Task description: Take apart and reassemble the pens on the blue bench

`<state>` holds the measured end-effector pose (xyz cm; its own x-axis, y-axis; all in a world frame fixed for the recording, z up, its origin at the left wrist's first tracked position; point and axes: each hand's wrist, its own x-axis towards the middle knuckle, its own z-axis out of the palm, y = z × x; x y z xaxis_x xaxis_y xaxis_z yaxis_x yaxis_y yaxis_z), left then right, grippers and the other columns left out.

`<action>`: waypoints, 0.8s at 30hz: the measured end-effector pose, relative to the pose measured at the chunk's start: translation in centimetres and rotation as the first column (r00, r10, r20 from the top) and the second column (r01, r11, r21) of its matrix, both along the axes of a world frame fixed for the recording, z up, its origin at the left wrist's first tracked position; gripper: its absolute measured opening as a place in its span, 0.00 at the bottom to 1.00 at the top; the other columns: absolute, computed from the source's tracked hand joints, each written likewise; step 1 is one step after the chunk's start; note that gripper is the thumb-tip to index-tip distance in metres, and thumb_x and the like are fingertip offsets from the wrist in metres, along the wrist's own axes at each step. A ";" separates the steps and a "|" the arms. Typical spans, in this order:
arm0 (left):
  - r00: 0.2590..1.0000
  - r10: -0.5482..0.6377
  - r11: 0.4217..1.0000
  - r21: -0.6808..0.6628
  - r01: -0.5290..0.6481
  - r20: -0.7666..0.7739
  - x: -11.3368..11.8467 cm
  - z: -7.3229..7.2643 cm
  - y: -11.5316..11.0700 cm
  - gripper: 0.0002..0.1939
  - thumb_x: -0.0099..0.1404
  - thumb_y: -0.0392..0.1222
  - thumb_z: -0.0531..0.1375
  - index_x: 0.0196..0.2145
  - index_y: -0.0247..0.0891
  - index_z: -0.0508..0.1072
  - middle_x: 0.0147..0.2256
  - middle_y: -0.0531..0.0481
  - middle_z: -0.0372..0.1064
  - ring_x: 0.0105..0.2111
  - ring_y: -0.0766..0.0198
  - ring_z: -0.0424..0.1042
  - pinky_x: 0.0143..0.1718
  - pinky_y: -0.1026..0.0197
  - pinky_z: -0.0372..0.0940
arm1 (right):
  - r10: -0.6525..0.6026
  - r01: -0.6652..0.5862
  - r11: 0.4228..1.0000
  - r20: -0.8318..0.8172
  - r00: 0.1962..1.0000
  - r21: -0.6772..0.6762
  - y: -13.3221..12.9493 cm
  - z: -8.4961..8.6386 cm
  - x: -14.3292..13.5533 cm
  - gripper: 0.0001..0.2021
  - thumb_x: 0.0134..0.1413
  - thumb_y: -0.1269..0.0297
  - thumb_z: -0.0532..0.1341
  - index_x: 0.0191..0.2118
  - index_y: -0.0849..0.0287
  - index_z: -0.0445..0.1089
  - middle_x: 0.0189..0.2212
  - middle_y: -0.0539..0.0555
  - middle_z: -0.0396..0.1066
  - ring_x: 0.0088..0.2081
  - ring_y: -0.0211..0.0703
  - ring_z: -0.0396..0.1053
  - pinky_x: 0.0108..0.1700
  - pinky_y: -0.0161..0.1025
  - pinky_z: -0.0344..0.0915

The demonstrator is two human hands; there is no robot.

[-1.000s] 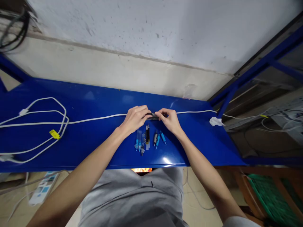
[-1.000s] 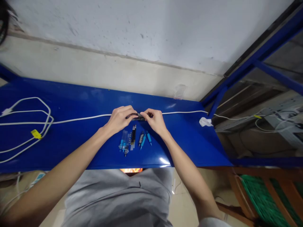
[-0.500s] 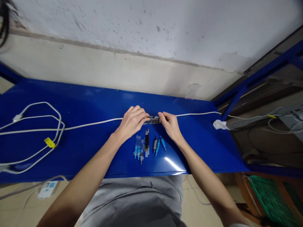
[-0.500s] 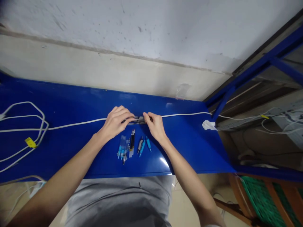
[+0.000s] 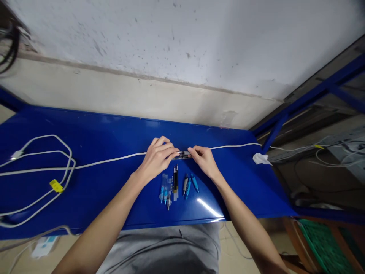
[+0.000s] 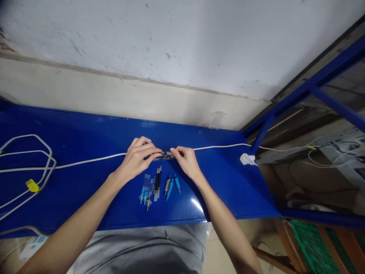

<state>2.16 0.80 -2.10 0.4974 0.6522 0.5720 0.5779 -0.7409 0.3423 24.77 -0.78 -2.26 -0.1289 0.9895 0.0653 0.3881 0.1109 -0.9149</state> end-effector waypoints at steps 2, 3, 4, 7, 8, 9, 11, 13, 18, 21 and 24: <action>0.999 -0.034 0.999 -0.033 0.034 -0.017 -0.1 0.2 0.0 0.09 0.74 0.43 0.60 0.42 0.40 0.81 0.36 0.46 0.79 0.46 0.53 0.68 0.44 0.51 0.59 | 0.017 -0.021 0.999 0.109 0.994 0.037 -0.1 0.3 0.3 0.28 0.68 0.44 0.57 0.23 0.60 0.68 0.18 0.45 0.58 0.23 0.34 0.53 0.29 0.36 0.48; 0.998 -0.058 0.996 -0.062 0.056 -0.029 -0.2 0.4 0.0 0.08 0.74 0.43 0.61 0.41 0.39 0.81 0.35 0.47 0.79 0.45 0.53 0.68 0.43 0.52 0.58 | 0.040 -0.049 0.998 0.155 0.987 0.050 -0.2 0.4 0.5 0.28 0.69 0.44 0.55 0.23 0.60 0.68 0.17 0.45 0.58 0.23 0.34 0.53 0.29 0.36 0.48; 0.995 -0.085 0.992 -0.100 0.080 -0.047 -0.3 0.7 0.0 0.07 0.73 0.43 0.62 0.41 0.39 0.80 0.35 0.48 0.78 0.45 0.54 0.68 0.43 0.53 0.58 | 0.077 -0.089 0.994 0.196 0.978 0.057 -0.3 0.6 0.7 0.29 0.70 0.44 0.55 0.23 0.60 0.68 0.17 0.45 0.58 0.22 0.34 0.53 0.29 0.36 0.48; 0.982 -0.153 0.967 -0.220 0.126 -0.111 -0.7 1.3 -0.1 0.05 0.69 0.41 0.66 0.35 0.39 0.79 0.33 0.50 0.76 0.43 0.56 0.68 0.42 0.55 0.58 | 0.221 -0.243 0.968 0.266 0.938 0.054 -0.4 1.1 1.3 0.26 0.68 0.44 0.58 0.27 0.60 0.73 0.20 0.46 0.65 0.24 0.35 0.57 0.30 0.35 0.51; 0.976 -0.168 0.959 -0.251 0.130 -0.136 -0.8 1.4 -0.2 0.05 0.68 0.41 0.66 0.34 0.39 0.78 0.32 0.51 0.75 0.42 0.56 0.68 0.42 0.56 0.57 | 0.254 -0.283 0.957 0.282 0.925 0.067 -0.3 1.2 1.4 0.24 0.67 0.44 0.60 0.29 0.60 0.74 0.23 0.47 0.70 0.26 0.36 0.61 0.32 0.35 0.54; 0.970 -0.181 0.952 -0.276 0.131 -0.164 -0.9 1.5 -0.3 0.07 0.67 0.41 0.67 0.32 0.39 0.77 0.31 0.51 0.74 0.41 0.57 0.68 0.41 0.56 0.57 | 0.276 -0.317 0.944 0.302 0.912 0.095 -0.3 1.2 1.5 0.22 0.66 0.45 0.62 0.30 0.60 0.75 0.27 0.49 0.73 0.29 0.38 0.64 0.34 0.36 0.56; 0.958 -0.193 0.945 -0.303 0.124 -0.211 -0.9 1.4 -0.5 0.08 0.67 0.41 0.67 0.30 0.39 0.75 0.29 0.52 0.71 0.38 0.58 0.66 0.40 0.57 0.57 | 0.305 -0.386 0.908 0.372 0.877 0.164 -0.1 1.3 1.7 0.19 0.65 0.47 0.63 0.32 0.59 0.75 0.32 0.52 0.76 0.34 0.42 0.68 0.40 0.37 0.60; 0.953 -0.186 0.947 -0.302 0.109 -0.240 -0.9 1.0 -0.6 0.09 0.66 0.42 0.68 0.29 0.39 0.75 0.28 0.52 0.69 0.36 0.58 0.65 0.38 0.57 0.56 | 0.309 -0.444 0.868 0.459 0.833 0.222 0.2 1.1 1.9 0.17 0.66 0.50 0.63 0.34 0.59 0.75 0.33 0.53 0.76 0.37 0.44 0.68 0.44 0.40 0.60; 0.959 -0.167 0.954 -0.284 0.099 -0.227 -0.8 0.1 -0.3 0.10 0.67 0.45 0.66 0.29 0.41 0.76 0.26 0.51 0.67 0.34 0.59 0.63 0.35 0.56 0.54 | 0.232 -0.477 0.837 0.617 0.752 0.267 0.8 0.3 2.3 0.12 0.62 0.54 0.68 0.36 0.59 0.74 0.35 0.56 0.73 0.39 0.48 0.65 0.45 0.44 0.59; 0.959 -0.168 0.955 -0.279 0.100 -0.230 -0.8 0.2 0.1 0.10 0.67 0.42 0.63 0.28 0.41 0.74 0.26 0.51 0.67 0.34 0.59 0.63 0.35 0.57 0.55 | 0.212 -0.485 0.834 0.661 0.720 0.261 0.8 -0.1 2.2 0.11 0.59 0.56 0.70 0.36 0.58 0.73 0.36 0.55 0.71 0.41 0.49 0.63 0.45 0.44 0.59; 0.959 -0.138 0.968 -0.238 0.078 -0.246 -0.5 0.9 -0.4 0.10 0.68 0.39 0.60 0.28 0.40 0.73 0.25 0.51 0.66 0.32 0.60 0.63 0.35 0.58 0.55 | 0.189 -0.478 0.838 0.682 0.706 0.263 0.6 -0.1 1.8 0.11 0.60 0.57 0.70 0.36 0.58 0.72 0.37 0.55 0.70 0.41 0.49 0.62 0.45 0.44 0.59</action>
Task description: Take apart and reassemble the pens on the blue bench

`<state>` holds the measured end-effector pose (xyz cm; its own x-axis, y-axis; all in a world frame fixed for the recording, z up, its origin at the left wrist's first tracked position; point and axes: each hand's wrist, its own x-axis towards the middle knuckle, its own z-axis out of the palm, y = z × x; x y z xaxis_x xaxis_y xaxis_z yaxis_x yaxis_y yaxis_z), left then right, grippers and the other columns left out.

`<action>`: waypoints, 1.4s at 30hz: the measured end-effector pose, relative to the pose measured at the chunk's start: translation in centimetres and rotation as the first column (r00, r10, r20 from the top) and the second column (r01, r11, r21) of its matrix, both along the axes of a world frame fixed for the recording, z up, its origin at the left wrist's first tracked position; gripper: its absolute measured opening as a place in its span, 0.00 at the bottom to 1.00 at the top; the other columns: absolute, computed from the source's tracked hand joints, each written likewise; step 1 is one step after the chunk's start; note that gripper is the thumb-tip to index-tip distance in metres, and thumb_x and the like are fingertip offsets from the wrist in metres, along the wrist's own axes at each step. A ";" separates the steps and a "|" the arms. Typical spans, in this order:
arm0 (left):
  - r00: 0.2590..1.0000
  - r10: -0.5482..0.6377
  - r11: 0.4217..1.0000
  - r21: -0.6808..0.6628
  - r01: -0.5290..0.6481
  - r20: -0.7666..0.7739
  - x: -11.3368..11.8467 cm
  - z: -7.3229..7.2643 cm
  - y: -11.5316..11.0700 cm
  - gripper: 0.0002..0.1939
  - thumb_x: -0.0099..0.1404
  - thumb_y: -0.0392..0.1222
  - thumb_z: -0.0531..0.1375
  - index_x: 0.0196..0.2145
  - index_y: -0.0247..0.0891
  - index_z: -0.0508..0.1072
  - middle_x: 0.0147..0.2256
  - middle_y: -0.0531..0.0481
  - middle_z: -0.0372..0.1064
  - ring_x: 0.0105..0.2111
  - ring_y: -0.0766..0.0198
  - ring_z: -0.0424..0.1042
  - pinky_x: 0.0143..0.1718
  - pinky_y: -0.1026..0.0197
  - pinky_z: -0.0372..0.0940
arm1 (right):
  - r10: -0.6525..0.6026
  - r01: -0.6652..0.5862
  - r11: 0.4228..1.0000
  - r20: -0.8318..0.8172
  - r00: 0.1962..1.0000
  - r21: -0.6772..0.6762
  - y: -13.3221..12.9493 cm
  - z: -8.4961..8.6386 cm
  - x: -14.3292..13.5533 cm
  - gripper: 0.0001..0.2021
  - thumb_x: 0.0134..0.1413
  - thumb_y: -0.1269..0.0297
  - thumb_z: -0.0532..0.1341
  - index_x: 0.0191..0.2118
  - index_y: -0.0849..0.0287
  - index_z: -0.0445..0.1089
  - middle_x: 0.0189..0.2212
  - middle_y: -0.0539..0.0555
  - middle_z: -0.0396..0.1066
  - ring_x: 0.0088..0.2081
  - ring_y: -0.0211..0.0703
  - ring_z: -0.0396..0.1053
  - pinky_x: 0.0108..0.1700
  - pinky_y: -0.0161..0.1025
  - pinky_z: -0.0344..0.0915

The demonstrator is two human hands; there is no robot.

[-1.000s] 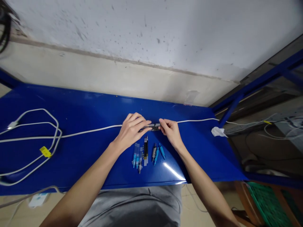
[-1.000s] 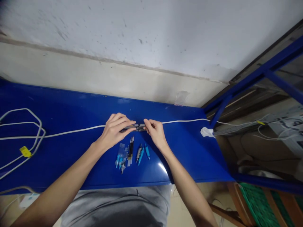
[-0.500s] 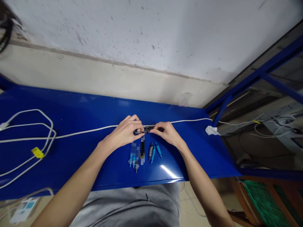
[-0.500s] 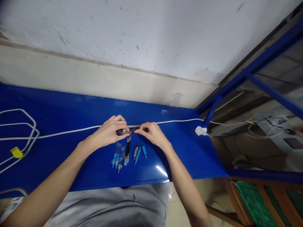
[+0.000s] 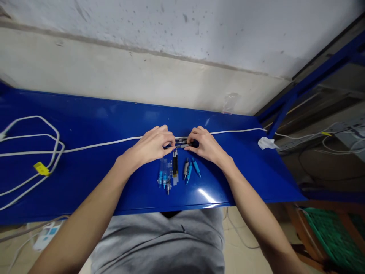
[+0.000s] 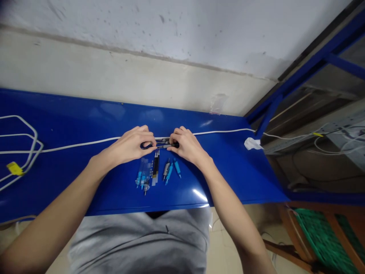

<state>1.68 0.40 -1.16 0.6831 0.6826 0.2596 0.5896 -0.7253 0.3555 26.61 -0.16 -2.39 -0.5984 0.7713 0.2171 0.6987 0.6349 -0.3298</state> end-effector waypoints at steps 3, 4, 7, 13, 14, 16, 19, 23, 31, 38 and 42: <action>0.986 0.160 0.984 0.067 -0.163 0.036 0.3 0.8 -2.6 0.09 0.72 0.42 0.57 0.34 0.40 0.74 0.25 0.52 0.65 0.28 0.62 0.64 0.32 0.59 0.55 | -0.012 0.012 1.000 -0.019 1.000 0.008 -0.2 0.2 -0.3 0.10 0.61 0.59 0.69 0.39 0.58 0.71 0.37 0.54 0.70 0.41 0.49 0.62 0.45 0.43 0.59; 0.965 0.258 0.963 0.068 -0.261 0.052 0.2 0.9 -3.8 0.10 0.73 0.43 0.56 0.35 0.41 0.74 0.24 0.53 0.65 0.26 0.63 0.64 0.30 0.60 0.53 | -0.013 0.014 1.000 -0.034 0.999 0.010 -0.3 0.2 -0.4 0.09 0.62 0.60 0.68 0.40 0.58 0.71 0.37 0.54 0.70 0.41 0.48 0.63 0.45 0.43 0.59; 0.892 0.451 0.893 0.002 -0.451 0.026 -0.3 0.4 -7.6 0.10 0.75 0.47 0.54 0.39 0.43 0.72 0.19 0.59 0.60 0.18 0.66 0.62 0.25 0.61 0.48 | -0.004 0.005 1.000 -0.061 0.998 0.017 -0.8 0.3 -1.0 0.06 0.67 0.62 0.63 0.40 0.58 0.69 0.34 0.53 0.69 0.38 0.46 0.63 0.44 0.42 0.58; 0.907 0.390 0.915 -0.042 -0.401 -0.159 -0.6 -1.4 -10.2 0.06 0.74 0.45 0.53 0.44 0.45 0.68 0.21 0.59 0.68 0.19 0.62 0.70 0.24 0.62 0.47 | 0.056 -0.055 0.998 -0.005 0.998 0.031 -2.5 0.6 -3.1 0.10 0.66 0.56 0.65 0.38 0.56 0.68 0.33 0.52 0.71 0.37 0.45 0.64 0.45 0.43 0.58; 0.905 0.390 0.917 -0.022 -0.399 -0.172 -0.6 -1.5 -10.0 0.06 0.74 0.44 0.53 0.43 0.45 0.68 0.21 0.58 0.69 0.20 0.61 0.71 0.23 0.62 0.47 | 0.061 -0.061 0.998 0.000 0.998 0.033 -2.8 0.7 -3.4 0.11 0.65 0.55 0.66 0.39 0.56 0.68 0.35 0.52 0.72 0.38 0.46 0.64 0.46 0.43 0.58; 0.892 0.405 0.911 0.008 -0.412 -0.202 -0.5 -1.6 -9.5 0.06 0.73 0.44 0.53 0.44 0.45 0.68 0.23 0.56 0.71 0.21 0.60 0.72 0.24 0.62 0.47 | 0.062 -0.062 0.997 0.005 0.998 0.040 -3.2 0.8 -3.8 0.12 0.65 0.54 0.66 0.40 0.56 0.68 0.36 0.53 0.73 0.40 0.47 0.65 0.47 0.44 0.58; 0.869 0.425 0.901 0.029 -0.432 -0.251 -0.8 -1.3 -8.8 0.08 0.73 0.42 0.53 0.46 0.44 0.69 0.25 0.55 0.73 0.22 0.59 0.73 0.24 0.62 0.48 | 0.055 -0.056 0.997 0.005 0.998 0.051 -3.3 0.9 -4.0 0.11 0.66 0.54 0.65 0.41 0.57 0.69 0.36 0.53 0.74 0.40 0.47 0.65 0.48 0.45 0.58; 0.874 0.400 0.910 0.004 -0.415 -0.276 -1.2 -1.1 -8.2 0.10 0.72 0.42 0.52 0.48 0.44 0.70 0.30 0.53 0.75 0.23 0.61 0.73 0.24 0.62 0.50 | 0.016 -0.017 0.998 0.020 1.000 0.067 -3.2 1.0 -3.9 0.09 0.67 0.57 0.63 0.40 0.57 0.69 0.35 0.53 0.74 0.39 0.46 0.65 0.46 0.44 0.57; 0.885 0.455 0.885 -0.055 -0.462 -0.102 -2.0 -0.3 -6.7 0.18 0.68 0.43 0.55 0.52 0.42 0.77 0.25 0.54 0.72 0.25 0.60 0.72 0.31 0.60 0.58 | -0.069 0.072 0.990 -0.029 0.997 0.122 -3.2 1.0 -3.8 0.08 0.70 0.63 0.59 0.37 0.58 0.69 0.32 0.52 0.72 0.37 0.43 0.63 0.42 0.42 0.55; 0.876 0.482 0.869 -0.142 -0.475 0.021 -2.8 -0.5 -6.0 0.25 0.68 0.46 0.57 0.60 0.40 0.75 0.24 0.56 0.70 0.24 0.64 0.70 0.33 0.60 0.62 | -0.108 0.116 0.984 -0.064 0.992 0.135 -3.1 1.0 -3.7 0.10 0.71 0.65 0.57 0.35 0.58 0.68 0.29 0.50 0.70 0.35 0.43 0.61 0.41 0.40 0.54; 0.861 0.477 0.879 -0.089 -0.469 0.175 -2.8 -0.1 -5.6 0.23 0.67 0.45 0.59 0.59 0.43 0.76 0.23 0.58 0.68 0.21 0.68 0.66 0.30 0.63 0.63 | -0.116 0.123 0.983 -0.062 0.991 0.133 -3.2 1.1 -3.7 0.10 0.71 0.65 0.57 0.34 0.58 0.68 0.29 0.50 0.70 0.34 0.42 0.60 0.40 0.40 0.54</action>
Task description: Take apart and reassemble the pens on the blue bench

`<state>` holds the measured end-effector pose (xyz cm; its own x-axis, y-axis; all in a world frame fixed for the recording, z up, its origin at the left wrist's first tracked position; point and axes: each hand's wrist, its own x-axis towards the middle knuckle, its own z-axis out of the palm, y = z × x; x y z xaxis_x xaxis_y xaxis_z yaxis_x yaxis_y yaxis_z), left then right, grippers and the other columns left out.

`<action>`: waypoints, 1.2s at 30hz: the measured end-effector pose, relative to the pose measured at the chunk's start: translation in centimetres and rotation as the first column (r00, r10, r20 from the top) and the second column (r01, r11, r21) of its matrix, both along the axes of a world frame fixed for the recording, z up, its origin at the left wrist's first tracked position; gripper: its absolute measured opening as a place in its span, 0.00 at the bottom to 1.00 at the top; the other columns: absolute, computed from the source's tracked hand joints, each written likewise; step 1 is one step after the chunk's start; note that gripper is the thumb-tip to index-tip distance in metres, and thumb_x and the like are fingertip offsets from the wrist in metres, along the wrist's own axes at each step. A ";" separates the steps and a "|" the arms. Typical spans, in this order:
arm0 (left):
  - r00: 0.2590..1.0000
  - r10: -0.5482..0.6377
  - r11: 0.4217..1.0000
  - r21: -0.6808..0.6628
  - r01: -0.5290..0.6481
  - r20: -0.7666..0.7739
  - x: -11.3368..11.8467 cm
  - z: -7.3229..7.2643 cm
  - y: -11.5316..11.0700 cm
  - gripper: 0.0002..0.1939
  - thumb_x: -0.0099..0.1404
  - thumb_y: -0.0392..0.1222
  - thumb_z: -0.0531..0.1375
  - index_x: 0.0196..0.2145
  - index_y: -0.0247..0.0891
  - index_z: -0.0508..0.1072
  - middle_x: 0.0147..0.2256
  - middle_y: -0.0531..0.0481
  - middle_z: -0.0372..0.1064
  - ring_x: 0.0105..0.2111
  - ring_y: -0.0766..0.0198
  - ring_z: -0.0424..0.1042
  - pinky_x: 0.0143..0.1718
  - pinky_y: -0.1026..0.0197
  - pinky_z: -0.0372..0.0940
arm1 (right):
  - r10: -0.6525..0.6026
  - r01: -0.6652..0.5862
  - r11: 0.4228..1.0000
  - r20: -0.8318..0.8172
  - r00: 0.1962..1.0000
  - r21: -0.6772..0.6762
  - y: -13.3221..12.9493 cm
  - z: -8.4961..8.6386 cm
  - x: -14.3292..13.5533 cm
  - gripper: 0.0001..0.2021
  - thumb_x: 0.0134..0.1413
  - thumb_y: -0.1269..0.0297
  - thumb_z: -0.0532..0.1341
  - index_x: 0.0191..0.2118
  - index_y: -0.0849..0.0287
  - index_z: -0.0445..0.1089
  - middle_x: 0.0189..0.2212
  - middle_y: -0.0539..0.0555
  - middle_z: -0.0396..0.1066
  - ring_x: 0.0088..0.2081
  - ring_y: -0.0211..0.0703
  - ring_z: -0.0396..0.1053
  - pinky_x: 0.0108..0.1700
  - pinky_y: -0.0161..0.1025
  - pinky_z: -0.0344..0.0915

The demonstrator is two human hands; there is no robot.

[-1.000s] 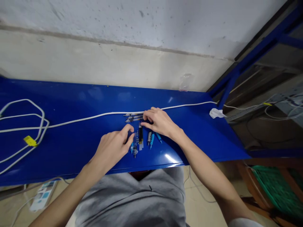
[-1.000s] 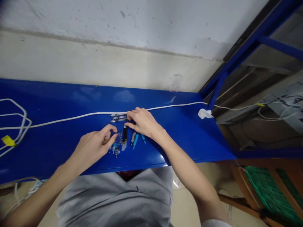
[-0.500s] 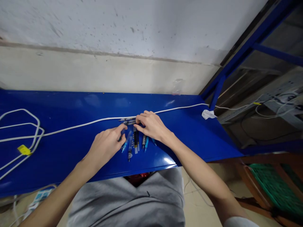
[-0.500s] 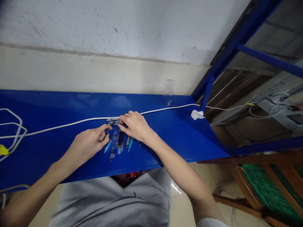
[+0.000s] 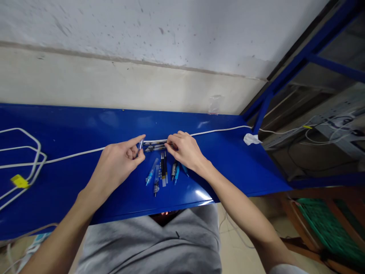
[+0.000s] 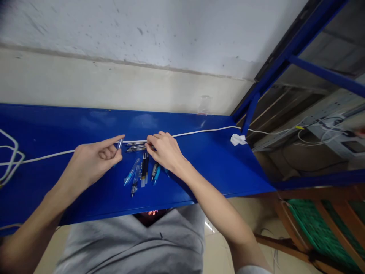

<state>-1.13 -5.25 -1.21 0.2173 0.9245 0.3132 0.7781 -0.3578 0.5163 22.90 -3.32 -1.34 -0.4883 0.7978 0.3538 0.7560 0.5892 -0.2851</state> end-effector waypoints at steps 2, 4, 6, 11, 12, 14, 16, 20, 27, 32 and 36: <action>0.997 0.005 0.996 0.084 -0.012 0.077 0.4 1.2 0.5 0.21 0.65 0.42 0.61 0.56 0.45 0.78 0.24 0.58 0.69 0.21 0.69 0.66 0.30 0.64 0.64 | -0.007 0.007 1.000 -0.009 1.000 -0.007 -0.1 0.0 -0.1 0.10 0.71 0.65 0.56 0.34 0.58 0.67 0.28 0.50 0.70 0.34 0.42 0.60 0.40 0.40 0.54; 0.989 -0.013 0.990 0.142 -0.008 0.150 1.1 2.6 1.2 0.20 0.64 0.40 0.61 0.54 0.44 0.78 0.26 0.57 0.70 0.22 0.69 0.68 0.30 0.64 0.66 | -0.015 0.014 1.000 -0.025 1.000 -0.023 -0.2 0.1 -0.1 0.10 0.70 0.66 0.57 0.35 0.58 0.68 0.28 0.50 0.70 0.34 0.42 0.60 0.40 0.39 0.54; 0.975 -0.051 0.981 0.196 0.008 0.217 1.8 3.7 2.2 0.20 0.64 0.39 0.62 0.54 0.42 0.77 0.26 0.57 0.71 0.23 0.69 0.68 0.29 0.65 0.67 | -0.025 0.023 0.999 -0.045 0.999 -0.043 -0.2 0.3 -0.2 0.08 0.69 0.66 0.58 0.35 0.58 0.69 0.28 0.50 0.70 0.33 0.41 0.60 0.40 0.38 0.53; 0.950 -0.201 0.949 0.289 0.128 0.237 2.7 2.7 4.6 0.20 0.64 0.37 0.61 0.54 0.38 0.76 0.27 0.56 0.69 0.23 0.70 0.67 0.28 0.66 0.66 | -0.090 0.060 0.977 -0.139 0.986 -0.207 -0.5 1.0 -0.3 0.08 0.68 0.64 0.60 0.37 0.59 0.74 0.26 0.49 0.71 0.32 0.39 0.64 0.36 0.36 0.53; 0.947 -0.228 0.943 0.295 0.157 0.225 2.8 2.1 4.9 0.20 0.64 0.36 0.60 0.54 0.38 0.76 0.27 0.56 0.69 0.23 0.71 0.66 0.28 0.66 0.66 | -0.099 0.052 0.961 -0.163 0.982 -0.273 -0.5 1.1 -0.2 0.09 0.67 0.62 0.61 0.37 0.58 0.75 0.26 0.49 0.72 0.31 0.38 0.64 0.35 0.36 0.53; 0.946 -0.267 0.935 0.286 0.208 0.186 2.8 0.8 5.1 0.20 0.64 0.35 0.60 0.54 0.38 0.75 0.27 0.57 0.68 0.22 0.72 0.64 0.28 0.67 0.65 | -0.120 0.042 0.922 -0.181 0.976 -0.384 -0.6 1.4 0.0 0.10 0.66 0.61 0.61 0.35 0.58 0.76 0.25 0.48 0.72 0.28 0.36 0.64 0.33 0.35 0.52; 0.943 -0.281 0.932 0.283 0.224 0.178 2.9 -0.1 4.9 0.21 0.64 0.34 0.59 0.54 0.38 0.74 0.27 0.58 0.67 0.22 0.73 0.62 0.28 0.67 0.64 | -0.155 0.082 0.897 -0.137 0.978 -0.434 -0.7 1.6 0.2 0.09 0.64 0.63 0.63 0.32 0.58 0.75 0.24 0.47 0.72 0.26 0.34 0.62 0.32 0.35 0.51; 0.930 -0.261 0.942 0.279 0.188 0.257 3.3 -0.9 4.2 0.21 0.63 0.32 0.59 0.55 0.38 0.73 0.27 0.58 0.65 0.21 0.73 0.60 0.27 0.68 0.62 | -0.227 0.215 0.884 0.021 0.974 -0.415 -1.0 1.5 -0.2 0.10 0.62 0.62 0.65 0.29 0.57 0.73 0.25 0.48 0.73 0.27 0.36 0.63 0.31 0.36 0.49; 0.912 -0.280 0.947 0.241 0.211 0.301 3.2 -2.0 4.5 0.24 0.62 0.31 0.58 0.56 0.38 0.72 0.27 0.59 0.65 0.21 0.74 0.58 0.27 0.69 0.61 | -0.162 0.224 0.913 0.201 0.966 -0.341 -1.5 0.6 -2.0 0.09 0.67 0.60 0.60 0.34 0.56 0.70 0.32 0.52 0.77 0.35 0.44 0.73 0.33 0.39 0.51; 0.871 -0.294 0.950 0.216 0.223 0.393 3.2 -2.2 4.7 0.27 0.62 0.32 0.59 0.59 0.37 0.72 0.27 0.59 0.64 0.21 0.74 0.57 0.26 0.68 0.61 | -0.183 0.286 0.914 0.334 0.925 -0.289 -1.7 0.8 -2.8 0.10 0.69 0.62 0.55 0.39 0.56 0.72 0.37 0.56 0.79 0.40 0.49 0.77 0.38 0.40 0.60; 0.856 -0.301 0.949 0.220 0.225 0.420 3.2 -2.4 4.7 0.26 0.62 0.32 0.59 0.58 0.36 0.74 0.27 0.59 0.62 0.21 0.74 0.56 0.26 0.67 0.61 | -0.209 0.338 0.905 0.424 0.881 -0.257 -1.9 1.2 -3.6 0.12 0.69 0.62 0.54 0.42 0.59 0.74 0.40 0.61 0.80 0.43 0.54 0.78 0.41 0.42 0.67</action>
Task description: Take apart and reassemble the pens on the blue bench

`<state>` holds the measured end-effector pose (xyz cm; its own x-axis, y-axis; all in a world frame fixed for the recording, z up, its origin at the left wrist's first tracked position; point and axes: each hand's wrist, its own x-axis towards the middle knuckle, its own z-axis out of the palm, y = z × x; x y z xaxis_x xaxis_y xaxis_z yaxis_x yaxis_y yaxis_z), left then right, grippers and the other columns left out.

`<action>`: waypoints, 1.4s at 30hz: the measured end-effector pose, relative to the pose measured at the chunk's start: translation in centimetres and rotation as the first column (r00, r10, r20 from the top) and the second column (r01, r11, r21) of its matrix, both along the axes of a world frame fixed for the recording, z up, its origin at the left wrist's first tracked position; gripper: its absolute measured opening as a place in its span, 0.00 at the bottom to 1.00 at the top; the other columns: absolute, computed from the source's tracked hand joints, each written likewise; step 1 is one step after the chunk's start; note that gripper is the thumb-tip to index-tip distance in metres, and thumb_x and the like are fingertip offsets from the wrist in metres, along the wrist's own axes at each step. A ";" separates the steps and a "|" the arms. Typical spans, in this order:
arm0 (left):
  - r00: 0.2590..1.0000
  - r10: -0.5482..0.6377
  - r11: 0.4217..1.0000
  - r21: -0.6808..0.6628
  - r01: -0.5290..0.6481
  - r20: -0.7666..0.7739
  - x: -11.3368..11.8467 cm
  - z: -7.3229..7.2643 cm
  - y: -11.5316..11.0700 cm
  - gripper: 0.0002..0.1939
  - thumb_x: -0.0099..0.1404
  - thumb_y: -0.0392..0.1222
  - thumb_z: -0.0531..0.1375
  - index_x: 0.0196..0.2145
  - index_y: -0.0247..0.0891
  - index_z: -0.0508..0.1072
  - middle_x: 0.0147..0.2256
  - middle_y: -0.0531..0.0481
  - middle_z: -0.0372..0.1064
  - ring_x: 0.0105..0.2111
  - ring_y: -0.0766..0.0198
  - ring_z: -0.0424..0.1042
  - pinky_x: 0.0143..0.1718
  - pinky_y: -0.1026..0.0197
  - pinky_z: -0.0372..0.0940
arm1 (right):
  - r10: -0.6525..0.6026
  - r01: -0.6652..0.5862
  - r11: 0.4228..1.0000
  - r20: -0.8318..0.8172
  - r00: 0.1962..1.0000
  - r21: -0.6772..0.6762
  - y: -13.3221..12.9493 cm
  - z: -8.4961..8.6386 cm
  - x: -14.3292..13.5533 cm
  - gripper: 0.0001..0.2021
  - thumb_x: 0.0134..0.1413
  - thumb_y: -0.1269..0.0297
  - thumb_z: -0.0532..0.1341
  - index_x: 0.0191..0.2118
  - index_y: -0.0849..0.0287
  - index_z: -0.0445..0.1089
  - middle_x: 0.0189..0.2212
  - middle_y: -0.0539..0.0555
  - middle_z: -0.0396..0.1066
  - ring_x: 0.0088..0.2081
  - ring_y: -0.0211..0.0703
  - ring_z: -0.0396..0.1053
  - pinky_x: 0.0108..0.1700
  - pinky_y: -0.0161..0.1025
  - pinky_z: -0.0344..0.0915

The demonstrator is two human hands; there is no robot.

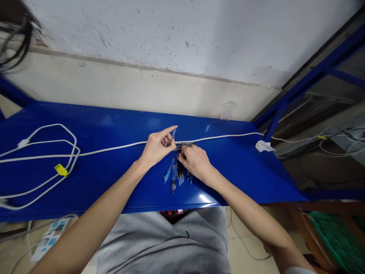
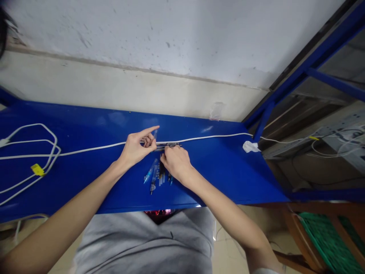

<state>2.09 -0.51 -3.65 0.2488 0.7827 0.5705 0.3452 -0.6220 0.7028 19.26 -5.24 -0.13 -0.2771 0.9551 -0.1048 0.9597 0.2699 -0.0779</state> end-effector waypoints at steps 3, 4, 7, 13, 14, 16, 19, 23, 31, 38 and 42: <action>1.000 -0.003 1.000 0.016 0.004 -0.004 -0.1 -0.2 0.1 0.25 0.61 0.31 0.59 0.56 0.37 0.74 0.27 0.59 0.63 0.22 0.73 0.57 0.27 0.67 0.60 | -0.016 0.016 1.000 0.030 0.999 0.011 0.0 -0.1 -0.6 0.14 0.69 0.63 0.53 0.44 0.63 0.75 0.41 0.65 0.80 0.44 0.55 0.79 0.43 0.43 0.69; 1.000 -0.004 1.000 0.022 0.004 -0.008 -0.2 -0.2 0.1 0.25 0.61 0.31 0.59 0.56 0.37 0.73 0.27 0.59 0.63 0.22 0.73 0.57 0.27 0.67 0.60 | -0.019 0.019 1.000 0.025 1.000 0.014 0.0 -0.2 -0.8 0.14 0.69 0.63 0.53 0.44 0.64 0.75 0.41 0.67 0.80 0.44 0.56 0.79 0.43 0.43 0.69; 1.000 0.003 0.999 0.033 -0.003 -0.008 -0.3 -0.1 0.1 0.24 0.61 0.31 0.59 0.56 0.38 0.70 0.27 0.60 0.62 0.22 0.73 0.57 0.28 0.67 0.59 | -0.017 0.018 1.000 -0.012 1.000 0.013 0.2 -0.5 -1.0 0.14 0.67 0.65 0.54 0.41 0.64 0.76 0.41 0.68 0.80 0.43 0.58 0.79 0.41 0.44 0.68; 0.994 -0.010 1.000 -0.006 0.010 0.107 -0.1 0.7 -0.2 0.21 0.59 0.30 0.60 0.51 0.40 0.66 0.26 0.61 0.61 0.22 0.73 0.57 0.26 0.67 0.57 | -0.101 0.113 0.993 -0.203 0.974 0.047 1.3 0.7 0.9 0.10 0.59 0.65 0.58 0.29 0.60 0.74 0.30 0.61 0.78 0.34 0.49 0.75 0.34 0.39 0.60; 0.991 -0.009 1.000 -0.021 0.012 0.136 -0.1 0.9 -0.3 0.20 0.59 0.31 0.60 0.50 0.41 0.66 0.26 0.61 0.61 0.22 0.73 0.58 0.26 0.67 0.57 | -0.114 0.140 0.987 -0.280 0.953 0.074 1.8 1.1 1.5 0.10 0.58 0.64 0.59 0.27 0.60 0.73 0.28 0.58 0.77 0.32 0.46 0.73 0.33 0.38 0.58; 0.982 -0.001 0.999 -0.050 0.010 0.188 0.0 1.1 -0.3 0.19 0.59 0.31 0.60 0.48 0.41 0.66 0.25 0.61 0.61 0.22 0.73 0.58 0.25 0.68 0.56 | -0.092 0.178 0.975 -0.488 0.868 0.131 3.0 1.7 2.7 0.10 0.56 0.64 0.60 0.25 0.59 0.70 0.23 0.53 0.73 0.28 0.41 0.68 0.32 0.37 0.55; 0.974 0.020 0.997 -0.079 -0.002 0.226 0.0 1.2 -0.3 0.16 0.59 0.31 0.59 0.45 0.41 0.66 0.24 0.61 0.60 0.21 0.73 0.58 0.24 0.68 0.55 | 0.006 0.165 0.979 -0.832 0.554 0.117 4.9 1.7 3.9 0.13 0.57 0.61 0.60 0.23 0.59 0.67 0.20 0.49 0.68 0.25 0.36 0.64 0.30 0.35 0.56; 0.993 0.008 0.998 -0.069 0.000 0.116 -0.1 1.1 -0.5 0.14 0.57 0.30 0.59 0.42 0.39 0.69 0.21 0.63 0.58 0.19 0.74 0.55 0.24 0.68 0.54 | -0.029 0.204 0.979 -0.994 0.103 -0.008 5.8 -0.4 3.7 0.17 0.57 0.52 0.63 0.24 0.58 0.69 0.23 0.50 0.71 0.23 0.33 0.62 0.25 0.33 0.54; 0.990 0.037 0.992 0.124 -0.020 -0.136 -0.5 0.3 -0.3 0.16 0.66 0.33 0.58 0.51 0.38 0.74 0.31 0.55 0.70 0.27 0.70 0.67 0.35 0.66 0.65 | -0.185 0.165 0.959 -0.952 -0.243 -0.229 4.8 -2.8 3.1 0.16 0.51 0.51 0.70 0.32 0.59 0.73 0.29 0.52 0.77 0.26 0.35 0.71 0.26 0.31 0.63; 0.967 -0.075 0.994 0.063 0.093 -0.245 -0.4 0.3 -0.2 0.15 0.77 0.38 0.51 0.53 0.38 0.74 0.40 0.46 0.73 0.34 0.65 0.71 0.38 0.61 0.66 | -0.161 0.182 0.953 -0.911 -0.380 -0.244 5.2 -2.8 3.8 0.20 0.47 0.51 0.74 0.40 0.56 0.69 0.38 0.55 0.81 0.43 0.45 0.82 0.46 0.39 0.77; 0.970 -0.091 0.996 -0.009 0.091 -0.226 -0.3 0.0 -0.2 0.15 0.77 0.45 0.55 0.54 0.38 0.75 0.38 0.48 0.75 0.31 0.65 0.72 0.35 0.62 0.66 | -0.136 0.204 0.949 -0.898 -0.418 -0.239 5.2 -2.6 3.8 0.20 0.48 0.53 0.75 0.39 0.55 0.67 0.38 0.54 0.82 0.42 0.46 0.82 0.48 0.41 0.78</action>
